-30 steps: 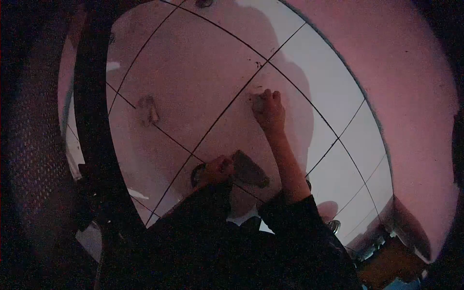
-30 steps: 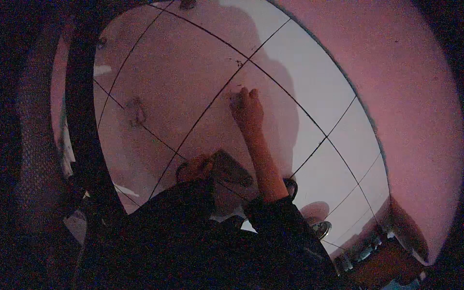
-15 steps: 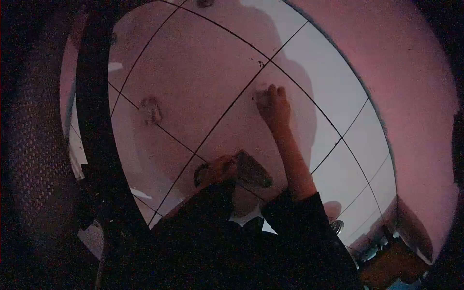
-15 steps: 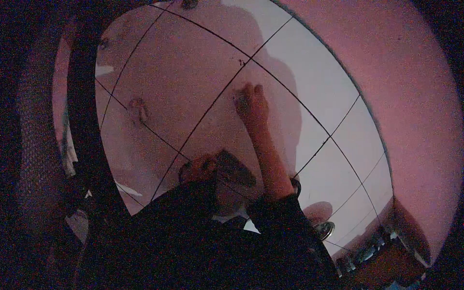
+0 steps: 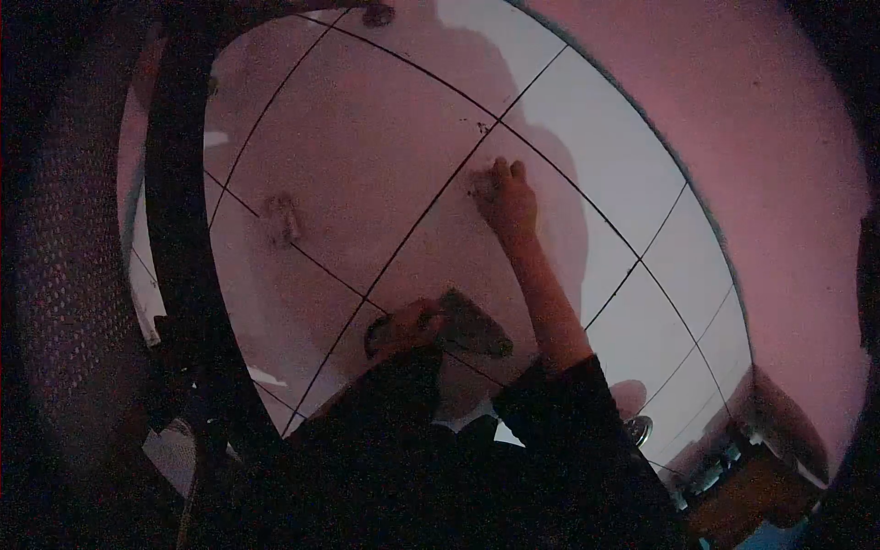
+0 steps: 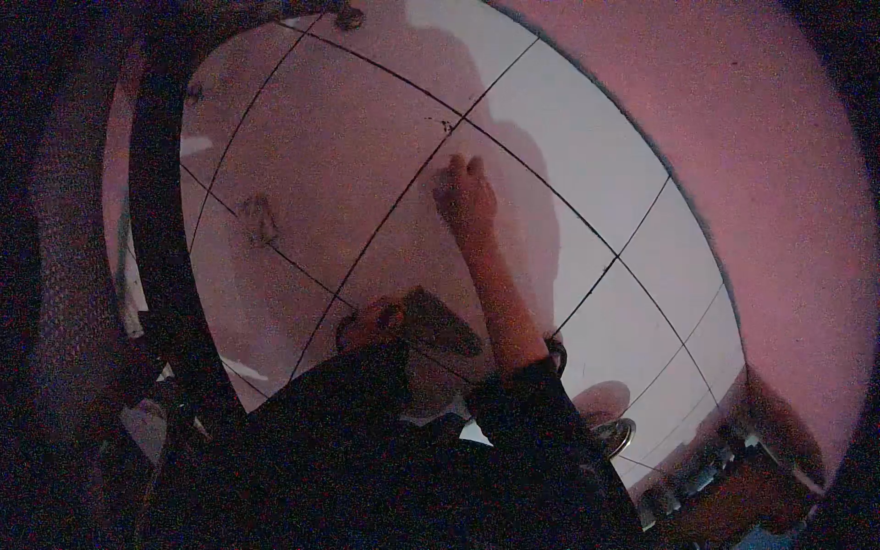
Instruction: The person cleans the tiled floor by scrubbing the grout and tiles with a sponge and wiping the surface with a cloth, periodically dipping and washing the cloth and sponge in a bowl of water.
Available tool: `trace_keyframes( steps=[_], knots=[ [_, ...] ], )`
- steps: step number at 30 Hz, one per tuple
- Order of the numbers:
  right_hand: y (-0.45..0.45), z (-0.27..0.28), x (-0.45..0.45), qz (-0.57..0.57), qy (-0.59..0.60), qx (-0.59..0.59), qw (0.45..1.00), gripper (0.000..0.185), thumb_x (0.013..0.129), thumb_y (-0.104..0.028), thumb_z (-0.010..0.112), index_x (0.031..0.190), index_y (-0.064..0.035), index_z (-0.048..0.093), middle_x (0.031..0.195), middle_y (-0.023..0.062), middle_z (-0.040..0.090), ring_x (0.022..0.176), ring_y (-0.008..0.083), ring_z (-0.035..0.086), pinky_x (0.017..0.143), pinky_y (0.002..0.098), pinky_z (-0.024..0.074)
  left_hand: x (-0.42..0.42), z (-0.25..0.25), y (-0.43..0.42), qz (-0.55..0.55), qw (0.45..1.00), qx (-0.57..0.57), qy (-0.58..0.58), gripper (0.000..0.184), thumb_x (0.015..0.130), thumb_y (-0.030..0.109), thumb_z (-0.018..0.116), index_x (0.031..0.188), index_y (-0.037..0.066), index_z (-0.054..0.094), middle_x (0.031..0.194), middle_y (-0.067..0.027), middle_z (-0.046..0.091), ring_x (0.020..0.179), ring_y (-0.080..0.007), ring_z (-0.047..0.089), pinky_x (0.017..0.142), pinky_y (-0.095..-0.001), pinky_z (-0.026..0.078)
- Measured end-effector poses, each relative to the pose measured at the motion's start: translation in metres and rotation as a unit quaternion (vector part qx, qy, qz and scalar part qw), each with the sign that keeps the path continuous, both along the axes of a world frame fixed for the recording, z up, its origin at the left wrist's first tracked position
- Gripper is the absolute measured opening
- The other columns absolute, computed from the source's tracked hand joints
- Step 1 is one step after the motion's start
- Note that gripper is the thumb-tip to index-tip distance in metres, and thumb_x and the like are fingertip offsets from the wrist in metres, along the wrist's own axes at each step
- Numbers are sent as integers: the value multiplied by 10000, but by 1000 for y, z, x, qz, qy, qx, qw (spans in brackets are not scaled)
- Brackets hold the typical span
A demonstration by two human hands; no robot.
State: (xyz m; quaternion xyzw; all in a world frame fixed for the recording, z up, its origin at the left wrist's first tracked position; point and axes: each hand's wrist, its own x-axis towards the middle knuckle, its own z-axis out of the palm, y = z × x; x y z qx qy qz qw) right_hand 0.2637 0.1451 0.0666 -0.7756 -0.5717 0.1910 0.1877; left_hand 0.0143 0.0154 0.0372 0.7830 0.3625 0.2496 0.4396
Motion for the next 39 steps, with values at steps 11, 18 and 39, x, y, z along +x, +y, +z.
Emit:
trace_keyframes(
  steps=[11,18,39],
  knots=[
    [9,0,72,-116,26,48,992,459,729,-340,730,959,-7,513,938,215,575,804,402,611,685,468,511,-8,-30,-9,-3,997,-70,26,232,893,251,600,1051,86,565,899,-83,638,792,-195,637,693,-343,515],
    [-53,-11,38,-21,-26,7,999,364,750,-254,723,946,-47,495,958,183,517,774,395,589,635,473,508,3,32,7,17,938,-296,178,258,893,269,580,1063,75,569,973,-113,618,893,-277,610,792,-386,482],
    [-1,-4,43,-75,-50,32,995,472,760,-272,698,1120,-70,469,1031,210,497,762,395,605,613,457,544,-11,-32,-10,-11,959,-250,132,351,878,348,583,1068,54,567,959,-152,619,869,-312,620,767,-414,495]
  ],
)
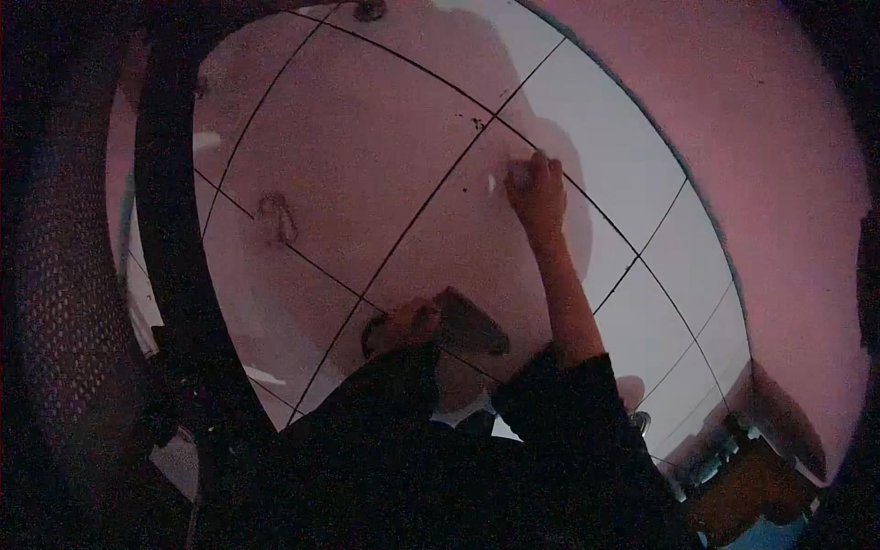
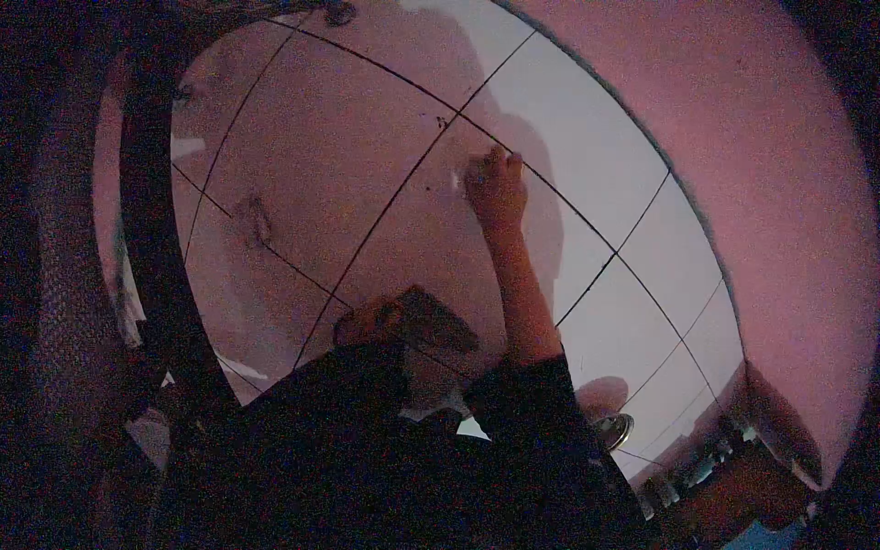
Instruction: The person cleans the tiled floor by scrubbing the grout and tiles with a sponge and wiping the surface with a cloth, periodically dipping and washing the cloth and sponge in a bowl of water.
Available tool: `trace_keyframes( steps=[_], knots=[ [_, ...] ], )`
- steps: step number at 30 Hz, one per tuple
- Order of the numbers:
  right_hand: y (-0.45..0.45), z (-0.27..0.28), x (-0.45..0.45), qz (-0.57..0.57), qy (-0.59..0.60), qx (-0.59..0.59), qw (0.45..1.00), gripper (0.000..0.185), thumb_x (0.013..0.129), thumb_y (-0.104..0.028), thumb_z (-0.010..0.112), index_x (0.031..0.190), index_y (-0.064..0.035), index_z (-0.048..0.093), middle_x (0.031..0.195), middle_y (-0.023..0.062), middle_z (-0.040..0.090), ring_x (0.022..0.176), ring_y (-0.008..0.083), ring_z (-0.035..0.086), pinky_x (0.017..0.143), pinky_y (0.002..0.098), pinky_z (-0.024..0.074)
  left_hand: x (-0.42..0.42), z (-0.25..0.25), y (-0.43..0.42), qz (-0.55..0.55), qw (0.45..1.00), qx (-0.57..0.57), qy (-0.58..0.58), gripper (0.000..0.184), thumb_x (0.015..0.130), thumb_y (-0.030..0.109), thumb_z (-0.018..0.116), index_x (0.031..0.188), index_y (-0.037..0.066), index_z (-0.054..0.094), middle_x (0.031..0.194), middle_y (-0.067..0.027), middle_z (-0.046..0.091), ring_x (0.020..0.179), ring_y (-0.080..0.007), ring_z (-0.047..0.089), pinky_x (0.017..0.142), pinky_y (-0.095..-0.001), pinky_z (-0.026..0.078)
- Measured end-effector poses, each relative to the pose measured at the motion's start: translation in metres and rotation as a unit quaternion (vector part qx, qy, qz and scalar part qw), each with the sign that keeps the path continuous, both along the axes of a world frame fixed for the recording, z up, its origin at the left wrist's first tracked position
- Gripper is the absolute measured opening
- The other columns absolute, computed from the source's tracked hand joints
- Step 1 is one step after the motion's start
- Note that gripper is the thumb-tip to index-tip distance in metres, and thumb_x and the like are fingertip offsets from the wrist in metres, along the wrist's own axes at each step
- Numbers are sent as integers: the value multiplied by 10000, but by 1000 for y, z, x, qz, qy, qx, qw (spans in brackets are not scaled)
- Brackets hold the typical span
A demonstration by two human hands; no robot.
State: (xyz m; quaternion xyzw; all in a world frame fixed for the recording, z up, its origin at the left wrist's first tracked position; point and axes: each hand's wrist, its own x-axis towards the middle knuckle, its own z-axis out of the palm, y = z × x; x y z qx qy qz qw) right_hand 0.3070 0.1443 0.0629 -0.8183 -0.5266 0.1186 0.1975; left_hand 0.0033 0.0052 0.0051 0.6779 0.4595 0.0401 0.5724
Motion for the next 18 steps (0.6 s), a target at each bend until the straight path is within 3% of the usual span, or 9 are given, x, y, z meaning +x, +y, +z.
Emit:
trace_keyframes(
  steps=[2,3,5,12,14,18],
  knots=[
    [-32,0,-12,67,-94,15,993,456,751,-270,706,1098,-79,477,1022,201,496,734,385,601,602,448,540,-6,-23,-4,-6,998,0,-69,334,873,327,590,1073,60,571,960,-157,620,872,-308,620,768,-409,493],
    [-39,-5,-14,69,-94,13,993,456,751,-270,706,1098,-79,477,1022,201,496,734,385,601,602,448,540,3,2,5,-3,998,-3,-69,334,873,327,590,1073,60,571,960,-157,620,872,-308,620,768,-409,493],
    [-54,-14,-17,-1,29,11,1000,446,735,-239,729,1052,-58,473,940,161,501,765,365,606,569,441,521,13,49,13,52,997,34,-53,330,878,319,586,1086,63,571,976,-141,627,884,-289,622,777,-406,495],
    [5,-3,1,-21,5,1,1000,472,702,-238,755,1050,-75,482,951,153,495,767,352,608,575,441,526,5,-2,-7,41,994,76,-66,265,884,255,591,1072,70,580,998,-118,627,879,-263,623,796,-387,500],
    [-20,-4,-11,-37,-17,-7,999,487,694,-228,757,1061,-71,477,964,161,494,781,359,605,582,443,525,17,43,15,46,997,-59,22,254,883,245,596,1076,80,582,996,-128,618,871,-258,623,780,-390,502],
    [-59,-3,-28,-19,45,-23,999,504,696,-233,752,1074,-62,466,972,174,489,795,376,599,587,453,519,11,25,6,38,999,-35,-2,257,881,248,598,1074,78,583,987,-131,620,869,-258,625,773,-390,505]
  ],
)
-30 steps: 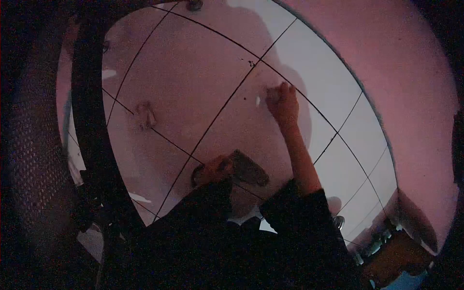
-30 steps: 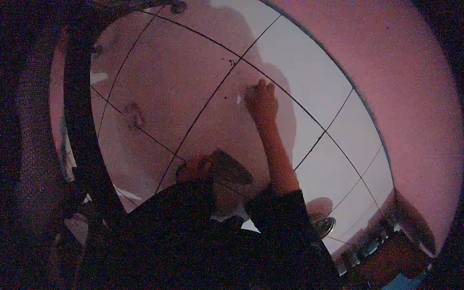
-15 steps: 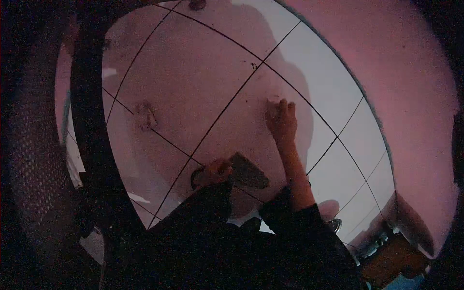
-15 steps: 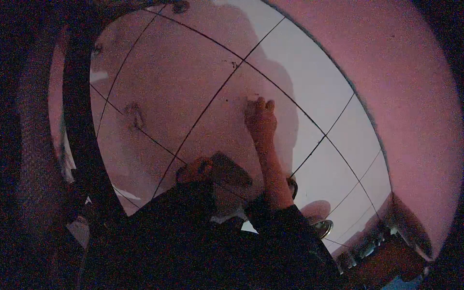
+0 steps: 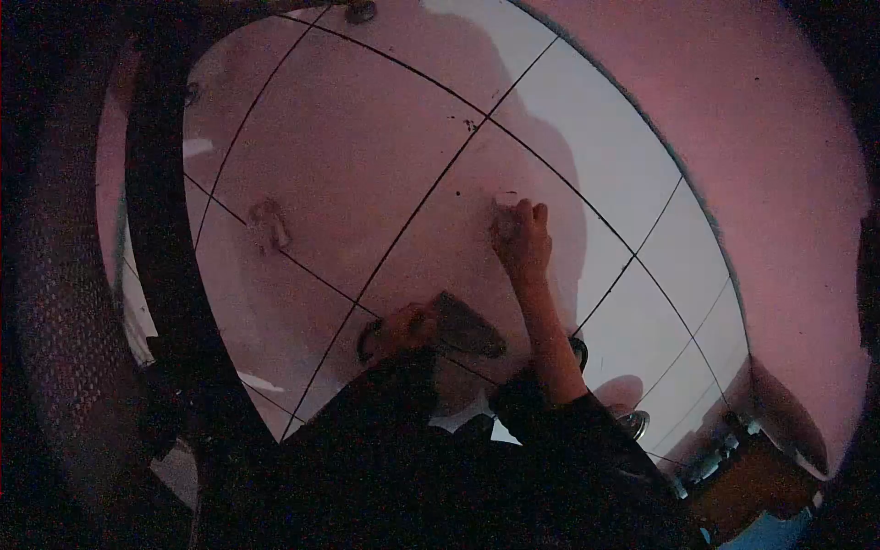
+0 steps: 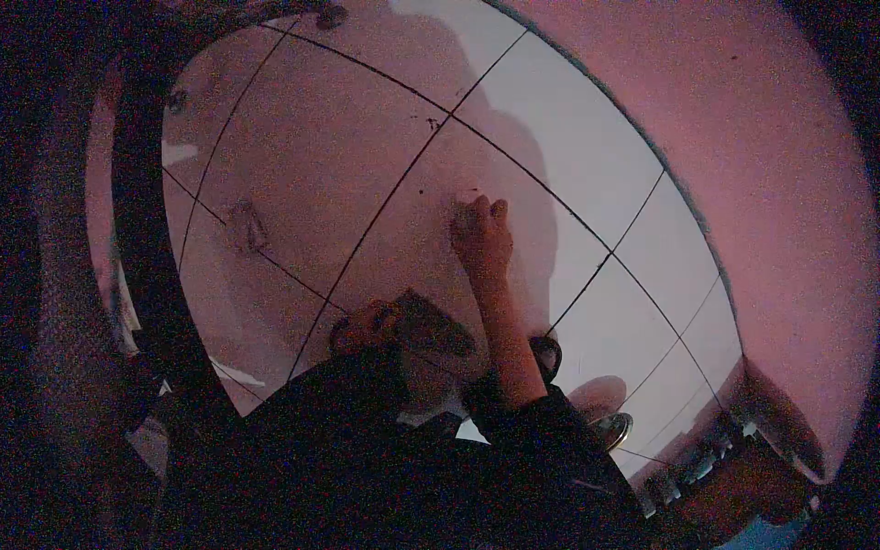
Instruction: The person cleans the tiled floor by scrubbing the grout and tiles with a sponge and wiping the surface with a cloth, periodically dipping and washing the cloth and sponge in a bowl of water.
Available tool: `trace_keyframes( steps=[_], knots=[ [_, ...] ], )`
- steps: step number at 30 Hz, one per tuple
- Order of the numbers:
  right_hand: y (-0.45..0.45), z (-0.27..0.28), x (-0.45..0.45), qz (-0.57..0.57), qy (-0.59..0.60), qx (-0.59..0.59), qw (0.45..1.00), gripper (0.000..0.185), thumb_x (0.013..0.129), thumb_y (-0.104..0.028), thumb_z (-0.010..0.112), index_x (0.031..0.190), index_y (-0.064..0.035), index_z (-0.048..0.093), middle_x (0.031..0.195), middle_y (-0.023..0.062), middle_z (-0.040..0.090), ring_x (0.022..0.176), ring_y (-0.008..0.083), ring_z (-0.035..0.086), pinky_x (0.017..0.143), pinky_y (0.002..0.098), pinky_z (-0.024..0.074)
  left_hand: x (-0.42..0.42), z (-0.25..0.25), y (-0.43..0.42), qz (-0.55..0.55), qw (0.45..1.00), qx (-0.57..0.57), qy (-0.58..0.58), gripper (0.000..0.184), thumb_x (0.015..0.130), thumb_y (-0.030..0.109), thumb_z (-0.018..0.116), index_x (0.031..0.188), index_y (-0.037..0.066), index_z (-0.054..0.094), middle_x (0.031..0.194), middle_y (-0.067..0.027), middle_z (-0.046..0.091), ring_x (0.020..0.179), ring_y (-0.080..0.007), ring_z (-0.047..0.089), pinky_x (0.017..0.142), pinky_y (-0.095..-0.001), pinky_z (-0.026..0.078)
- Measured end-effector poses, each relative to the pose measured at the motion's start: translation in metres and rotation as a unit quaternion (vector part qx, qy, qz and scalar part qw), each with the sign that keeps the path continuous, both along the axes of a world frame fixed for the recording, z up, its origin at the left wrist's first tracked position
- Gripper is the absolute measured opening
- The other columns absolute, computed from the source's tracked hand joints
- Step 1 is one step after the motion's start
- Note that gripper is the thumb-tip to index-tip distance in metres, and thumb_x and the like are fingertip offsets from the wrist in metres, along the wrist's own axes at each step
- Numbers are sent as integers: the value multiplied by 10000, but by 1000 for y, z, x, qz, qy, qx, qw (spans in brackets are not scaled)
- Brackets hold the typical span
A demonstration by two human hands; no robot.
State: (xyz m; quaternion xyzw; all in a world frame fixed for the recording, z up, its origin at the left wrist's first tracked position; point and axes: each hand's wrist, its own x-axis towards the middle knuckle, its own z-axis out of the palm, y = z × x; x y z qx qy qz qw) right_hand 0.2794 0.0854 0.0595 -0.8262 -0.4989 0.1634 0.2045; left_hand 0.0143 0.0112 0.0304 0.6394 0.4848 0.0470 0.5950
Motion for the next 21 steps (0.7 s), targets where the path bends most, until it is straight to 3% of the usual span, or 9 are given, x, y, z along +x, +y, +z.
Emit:
trace_keyframes(
  steps=[3,8,12,15,18,20,21],
  knots=[
    [32,-3,11,6,-27,55,998,515,688,-236,758,1072,-58,465,974,175,495,816,373,599,600,463,518,-3,-12,-4,-9,999,23,-19,259,880,251,599,1072,78,584,980,-134,621,868,-258,627,768,-390,506],
    [100,8,40,2,-29,-9,1000,517,693,-240,753,1083,-59,464,971,179,509,811,370,604,610,457,523,-9,-21,-7,-17,999,30,-27,263,877,255,601,1070,76,585,969,-137,622,867,-258,630,759,-389,510],
    [57,-1,31,17,-54,44,997,491,701,-247,748,1062,-70,465,952,175,509,807,368,605,602,449,523,-11,-24,-10,-13,1000,19,-19,266,875,259,602,1068,75,585,960,-141,624,865,-258,633,753,-389,512],
    [37,0,26,11,-28,-22,999,466,701,-238,748,1035,-76,466,941,169,511,808,363,606,609,444,523,-9,-21,-11,-13,1000,6,-1,269,874,261,603,1066,75,586,953,-143,625,864,-258,635,747,-389,514],
    [64,-11,38,43,-22,-12,999,578,712,-299,728,1175,-79,460,1033,207,502,765,394,616,588,463,529,-7,-20,-8,-22,999,-15,27,270,873,263,604,1065,74,586,948,-144,625,864,-258,636,744,-389,515],
    [93,-13,47,101,-23,27,994,542,735,-303,707,1162,-75,462,1024,213,503,762,397,616,614,472,531,1,-11,-6,53,986,128,-97,256,869,258,601,1042,70,586,906,-128,629,824,-260,634,730,-398,510],
    [104,-12,51,101,-22,28,994,542,735,-303,707,1162,-75,462,1024,213,503,762,397,616,614,472,531,-1,-10,-5,39,987,129,-93,255,866,256,604,1041,72,583,908,-127,629,821,-262,633,729,-400,510]
  ],
)
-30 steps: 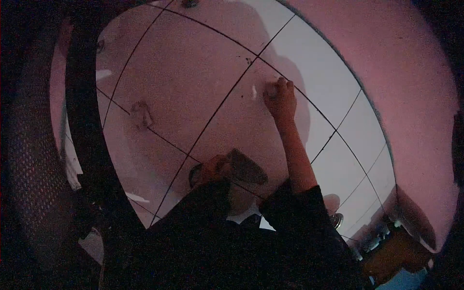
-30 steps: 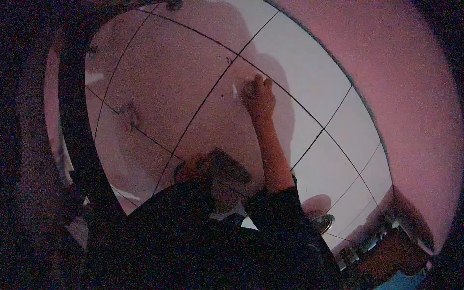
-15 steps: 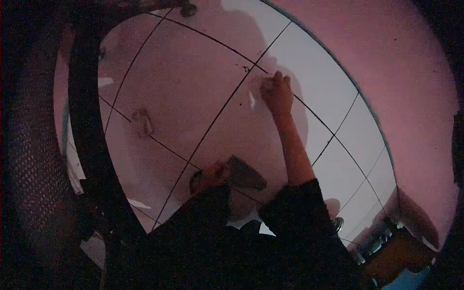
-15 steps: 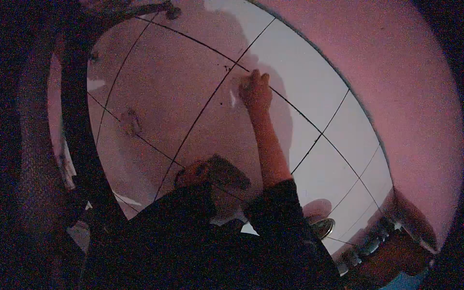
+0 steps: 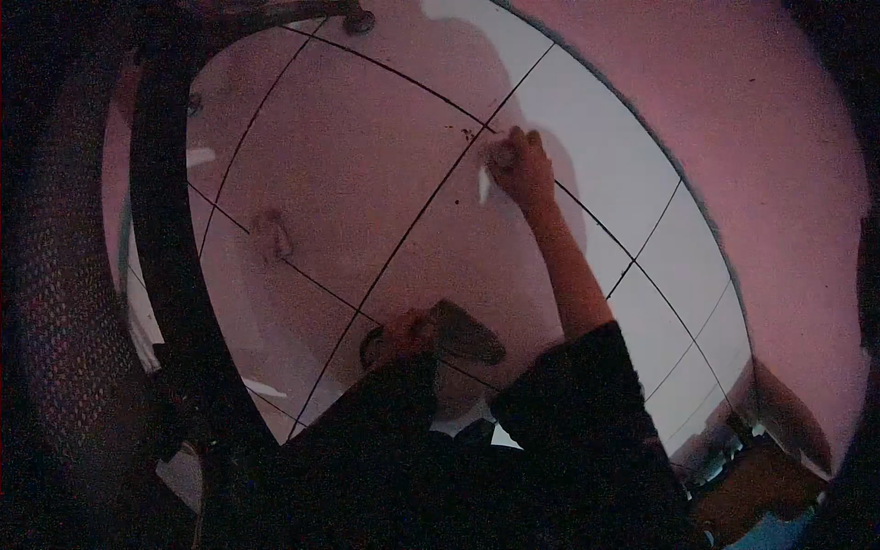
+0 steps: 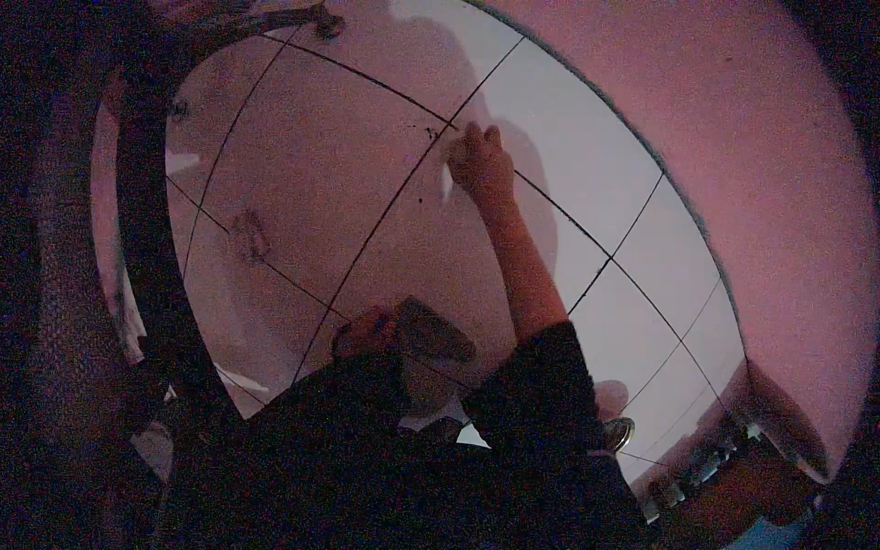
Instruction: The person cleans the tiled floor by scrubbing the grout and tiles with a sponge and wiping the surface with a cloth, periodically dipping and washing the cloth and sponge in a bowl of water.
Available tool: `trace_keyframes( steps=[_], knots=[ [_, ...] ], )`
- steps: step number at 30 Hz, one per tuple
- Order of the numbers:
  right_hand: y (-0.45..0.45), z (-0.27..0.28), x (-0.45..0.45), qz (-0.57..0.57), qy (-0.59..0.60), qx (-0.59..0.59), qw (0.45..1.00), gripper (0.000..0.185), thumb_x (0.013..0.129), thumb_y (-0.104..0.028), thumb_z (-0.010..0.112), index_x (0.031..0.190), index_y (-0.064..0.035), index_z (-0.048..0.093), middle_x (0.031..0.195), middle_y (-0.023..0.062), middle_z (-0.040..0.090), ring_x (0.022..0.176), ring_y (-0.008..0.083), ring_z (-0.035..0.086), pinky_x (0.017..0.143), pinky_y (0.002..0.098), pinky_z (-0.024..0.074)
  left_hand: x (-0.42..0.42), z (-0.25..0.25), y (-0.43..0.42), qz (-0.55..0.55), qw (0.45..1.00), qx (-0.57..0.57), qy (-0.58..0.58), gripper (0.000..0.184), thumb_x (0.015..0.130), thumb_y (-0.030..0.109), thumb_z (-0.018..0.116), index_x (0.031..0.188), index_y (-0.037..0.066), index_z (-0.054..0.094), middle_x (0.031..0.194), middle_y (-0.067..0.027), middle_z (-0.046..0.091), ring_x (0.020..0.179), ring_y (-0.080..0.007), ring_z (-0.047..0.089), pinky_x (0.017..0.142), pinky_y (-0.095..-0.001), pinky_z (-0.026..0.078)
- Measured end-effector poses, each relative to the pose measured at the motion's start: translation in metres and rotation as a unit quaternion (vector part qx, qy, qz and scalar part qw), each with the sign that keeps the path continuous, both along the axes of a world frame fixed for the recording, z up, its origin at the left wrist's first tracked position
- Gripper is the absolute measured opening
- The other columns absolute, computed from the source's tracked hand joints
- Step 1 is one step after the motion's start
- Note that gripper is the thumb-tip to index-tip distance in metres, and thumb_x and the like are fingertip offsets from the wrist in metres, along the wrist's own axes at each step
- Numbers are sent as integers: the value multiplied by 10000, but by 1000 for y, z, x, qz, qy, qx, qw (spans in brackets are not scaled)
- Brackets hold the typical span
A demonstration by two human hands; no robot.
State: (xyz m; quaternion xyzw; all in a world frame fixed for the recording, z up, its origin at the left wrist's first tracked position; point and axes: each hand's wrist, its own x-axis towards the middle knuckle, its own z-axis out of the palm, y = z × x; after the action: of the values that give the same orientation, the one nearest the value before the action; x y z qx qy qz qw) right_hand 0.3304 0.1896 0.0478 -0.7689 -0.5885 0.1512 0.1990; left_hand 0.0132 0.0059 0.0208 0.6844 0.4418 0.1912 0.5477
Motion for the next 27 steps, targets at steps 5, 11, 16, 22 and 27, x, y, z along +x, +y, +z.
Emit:
trace_keyframes(
  steps=[5,11,16,22,27],
  knots=[
    [-12,16,29,123,-34,27,991,459,770,-303,686,1111,-74,480,1012,222,501,822,405,609,688,481,526,-29,-54,-19,-59,998,-21,-20,252,847,242,619,1038,85,571,919,-121,629,804,-270,629,723,-411,507],
    [-46,35,67,161,17,-136,977,397,790,-297,673,1064,-67,500,1043,230,513,877,404,609,721,464,533,-53,-79,-13,27,840,-541,24,270,949,282,422,1041,87,584,815,-40,601,711,-186,579,646,-335,488],
    [11,22,30,150,8,-58,987,443,763,-246,695,1110,-67,487,1026,183,511,906,369,597,732,438,531,-37,-50,-13,-90,992,-66,50,230,920,268,482,1030,81,558,784,-36,586,694,-180,568,631,-321,478],
    [3,25,54,188,-26,-96,977,559,715,-225,745,1165,-54,461,1054,162,509,942,342,587,765,420,529,-44,-56,-10,-96,982,-162,37,305,844,263,606,1064,62,543,841,-66,603,724,-198,583,660,-341,490],
    [-33,25,85,194,-54,-107,974,575,691,-243,766,1147,-55,470,1049,164,516,948,343,588,772,420,528,-9,8,3,-72,990,-86,90,330,803,233,662,1069,74,550,879,-100,603,747,-224,606,658,-348,496]
  ],
)
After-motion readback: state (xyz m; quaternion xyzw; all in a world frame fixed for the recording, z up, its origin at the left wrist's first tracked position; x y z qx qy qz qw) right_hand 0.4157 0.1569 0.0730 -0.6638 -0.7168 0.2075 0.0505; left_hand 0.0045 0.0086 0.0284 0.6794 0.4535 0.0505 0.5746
